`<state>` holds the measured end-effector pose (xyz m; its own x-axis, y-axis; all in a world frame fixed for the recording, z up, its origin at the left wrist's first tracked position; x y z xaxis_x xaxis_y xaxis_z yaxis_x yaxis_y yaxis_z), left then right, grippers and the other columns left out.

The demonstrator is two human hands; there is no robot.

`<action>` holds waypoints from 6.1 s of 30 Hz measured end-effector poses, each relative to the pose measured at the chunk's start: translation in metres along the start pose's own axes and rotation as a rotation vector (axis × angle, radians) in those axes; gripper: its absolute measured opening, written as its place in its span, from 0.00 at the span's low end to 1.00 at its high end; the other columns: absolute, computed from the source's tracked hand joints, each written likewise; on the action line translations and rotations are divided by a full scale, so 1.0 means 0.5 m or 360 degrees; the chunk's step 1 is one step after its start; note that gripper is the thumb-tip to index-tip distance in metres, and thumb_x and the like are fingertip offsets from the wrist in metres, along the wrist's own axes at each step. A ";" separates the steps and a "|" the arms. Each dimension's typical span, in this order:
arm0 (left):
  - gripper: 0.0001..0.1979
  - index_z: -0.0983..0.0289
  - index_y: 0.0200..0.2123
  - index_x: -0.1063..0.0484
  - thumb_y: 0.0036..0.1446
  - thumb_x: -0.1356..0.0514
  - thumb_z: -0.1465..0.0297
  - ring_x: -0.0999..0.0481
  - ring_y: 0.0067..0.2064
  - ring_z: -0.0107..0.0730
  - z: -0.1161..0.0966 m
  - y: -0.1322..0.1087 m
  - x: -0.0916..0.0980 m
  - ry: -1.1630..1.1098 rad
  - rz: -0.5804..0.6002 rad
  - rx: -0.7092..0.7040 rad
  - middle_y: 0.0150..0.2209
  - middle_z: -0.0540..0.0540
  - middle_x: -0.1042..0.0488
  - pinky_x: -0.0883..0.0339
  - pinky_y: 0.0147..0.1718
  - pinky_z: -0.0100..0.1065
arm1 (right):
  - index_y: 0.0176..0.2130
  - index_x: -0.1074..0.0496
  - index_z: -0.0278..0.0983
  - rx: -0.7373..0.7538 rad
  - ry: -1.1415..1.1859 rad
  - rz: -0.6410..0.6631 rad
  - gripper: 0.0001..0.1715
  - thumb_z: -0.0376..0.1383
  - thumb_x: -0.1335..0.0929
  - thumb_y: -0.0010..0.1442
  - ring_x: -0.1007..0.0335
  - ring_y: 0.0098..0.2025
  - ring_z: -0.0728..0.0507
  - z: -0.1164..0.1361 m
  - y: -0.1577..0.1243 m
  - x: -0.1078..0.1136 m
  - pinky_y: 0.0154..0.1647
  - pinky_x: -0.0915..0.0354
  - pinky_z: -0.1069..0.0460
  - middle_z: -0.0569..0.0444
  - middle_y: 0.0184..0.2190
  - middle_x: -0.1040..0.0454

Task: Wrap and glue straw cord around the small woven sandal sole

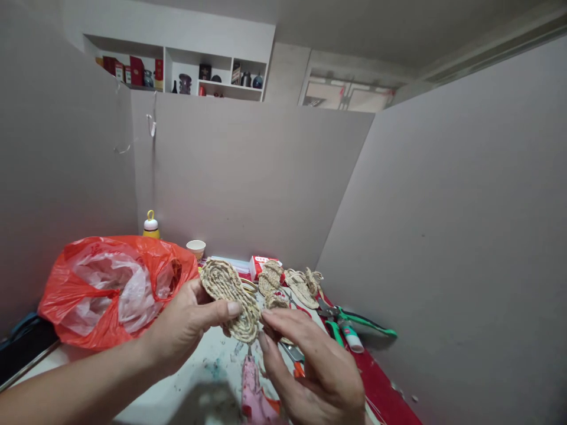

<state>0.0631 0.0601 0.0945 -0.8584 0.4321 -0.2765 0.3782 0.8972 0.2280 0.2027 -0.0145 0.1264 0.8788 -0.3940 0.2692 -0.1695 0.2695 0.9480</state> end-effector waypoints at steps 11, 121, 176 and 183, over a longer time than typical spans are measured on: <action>0.09 0.65 0.35 0.24 0.50 0.32 0.67 0.32 0.32 0.30 0.000 0.000 0.003 0.0069 -0.0165 -0.0101 0.30 0.53 0.26 0.35 0.35 0.33 | 0.45 0.25 0.40 -0.0147 0.0000 -0.0229 0.21 0.22 0.31 0.54 0.21 0.37 0.47 -0.014 -0.024 0.009 0.42 0.25 0.52 0.54 0.36 0.18; 0.08 0.65 0.28 0.31 0.48 0.35 0.69 0.37 0.27 0.24 0.023 0.046 -0.039 0.0489 0.0037 -0.0030 0.25 0.46 0.34 0.43 0.27 0.27 | 0.45 0.30 0.39 -0.1168 0.0534 0.0391 0.15 0.31 0.31 0.56 0.25 0.32 0.46 -0.126 -0.010 -0.019 0.33 0.30 0.53 0.56 0.31 0.22; 0.08 0.65 0.25 0.33 0.41 0.37 0.71 0.40 0.24 0.20 0.050 0.044 -0.016 0.0127 -0.0101 0.0153 0.22 0.45 0.36 0.47 0.23 0.27 | 0.59 0.34 0.32 0.0359 -0.0339 0.0131 0.32 0.21 0.34 0.56 0.21 0.43 0.41 -0.033 -0.049 -0.022 0.41 0.24 0.48 0.43 0.41 0.19; 0.09 0.65 0.26 0.33 0.41 0.36 0.69 0.41 0.24 0.22 0.043 0.043 -0.018 0.0204 -0.0134 0.0068 0.21 0.45 0.36 0.46 0.24 0.27 | 0.54 0.31 0.37 -0.0022 -0.0294 -0.0106 0.25 0.22 0.32 0.58 0.21 0.37 0.45 -0.046 -0.064 -0.017 0.39 0.25 0.53 0.49 0.39 0.19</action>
<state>0.0865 0.0773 0.0820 -0.9239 0.3425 -0.1706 0.3152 0.9340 0.1682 0.2108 0.0005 0.0897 0.7910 -0.5653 0.2340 -0.1067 0.2492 0.9626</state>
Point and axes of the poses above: each hand's wrist, its own y-axis towards the middle knuckle, its own x-axis out of the back of the hand, z = x × y, the point moved 8 cm from there along y, towards the middle knuckle
